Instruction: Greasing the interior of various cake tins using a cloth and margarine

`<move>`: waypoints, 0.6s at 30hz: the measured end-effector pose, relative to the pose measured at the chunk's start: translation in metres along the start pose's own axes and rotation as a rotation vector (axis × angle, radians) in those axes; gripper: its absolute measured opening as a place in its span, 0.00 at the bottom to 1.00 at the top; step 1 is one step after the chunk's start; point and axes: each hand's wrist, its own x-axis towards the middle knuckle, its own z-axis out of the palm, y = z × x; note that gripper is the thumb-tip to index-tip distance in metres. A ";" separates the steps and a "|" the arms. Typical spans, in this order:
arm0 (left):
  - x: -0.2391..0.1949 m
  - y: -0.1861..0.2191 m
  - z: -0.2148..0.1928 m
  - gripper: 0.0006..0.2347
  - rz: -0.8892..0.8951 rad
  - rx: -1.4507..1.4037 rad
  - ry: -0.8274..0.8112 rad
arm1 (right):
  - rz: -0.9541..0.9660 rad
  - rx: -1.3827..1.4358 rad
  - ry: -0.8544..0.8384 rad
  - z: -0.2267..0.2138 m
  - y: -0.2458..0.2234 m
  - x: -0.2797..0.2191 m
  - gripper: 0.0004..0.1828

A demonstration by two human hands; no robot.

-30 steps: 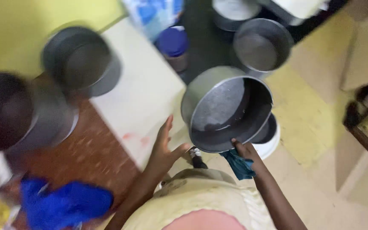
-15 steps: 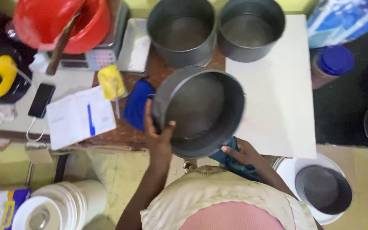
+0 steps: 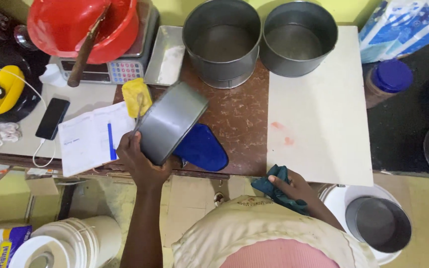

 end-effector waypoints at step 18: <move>-0.034 -0.009 0.021 0.30 0.356 0.222 0.096 | 0.051 -0.048 0.104 -0.015 0.010 -0.023 0.23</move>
